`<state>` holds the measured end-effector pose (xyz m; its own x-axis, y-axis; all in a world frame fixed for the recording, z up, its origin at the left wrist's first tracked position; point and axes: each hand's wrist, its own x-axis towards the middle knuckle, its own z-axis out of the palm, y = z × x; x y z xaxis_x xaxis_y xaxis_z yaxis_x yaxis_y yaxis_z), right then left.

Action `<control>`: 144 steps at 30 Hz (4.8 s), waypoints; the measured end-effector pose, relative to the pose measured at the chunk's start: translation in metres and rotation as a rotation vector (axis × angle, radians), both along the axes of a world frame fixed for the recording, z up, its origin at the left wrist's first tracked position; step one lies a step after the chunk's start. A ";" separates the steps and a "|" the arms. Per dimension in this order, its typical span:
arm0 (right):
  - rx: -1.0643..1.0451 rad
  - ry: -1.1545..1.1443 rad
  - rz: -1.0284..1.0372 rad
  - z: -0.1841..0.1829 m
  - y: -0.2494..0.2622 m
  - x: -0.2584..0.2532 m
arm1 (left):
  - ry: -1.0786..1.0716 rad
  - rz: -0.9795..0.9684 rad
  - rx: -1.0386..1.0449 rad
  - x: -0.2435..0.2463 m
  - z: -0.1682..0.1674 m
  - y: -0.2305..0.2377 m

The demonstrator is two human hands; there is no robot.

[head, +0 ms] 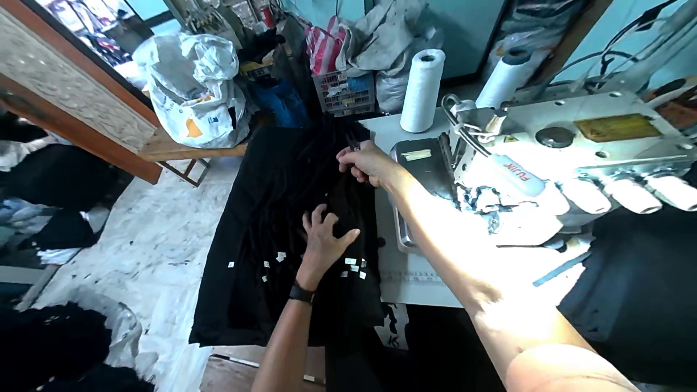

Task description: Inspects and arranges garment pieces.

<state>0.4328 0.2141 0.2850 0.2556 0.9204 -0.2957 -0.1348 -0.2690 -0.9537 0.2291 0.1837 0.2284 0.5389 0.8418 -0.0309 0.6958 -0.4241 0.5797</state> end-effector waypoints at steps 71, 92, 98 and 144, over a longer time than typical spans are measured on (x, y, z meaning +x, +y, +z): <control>0.293 0.137 0.824 -0.011 -0.010 0.007 | -0.294 0.095 0.573 -0.020 0.025 -0.068; -0.114 -0.345 0.935 -0.012 -0.009 -0.006 | -0.345 0.196 0.257 -0.017 -0.010 -0.020; 0.142 0.040 0.763 -0.007 -0.011 0.008 | -0.271 0.210 0.228 -0.016 -0.007 -0.015; 0.081 -0.103 0.943 -0.011 -0.015 -0.003 | -0.458 0.232 -0.102 -0.019 0.004 -0.028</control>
<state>0.4297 0.1988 0.2742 -0.5818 0.7772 -0.2397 0.1897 -0.1568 -0.9692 0.2105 0.1557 0.2325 0.3160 0.9457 0.0760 0.4298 -0.2141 0.8772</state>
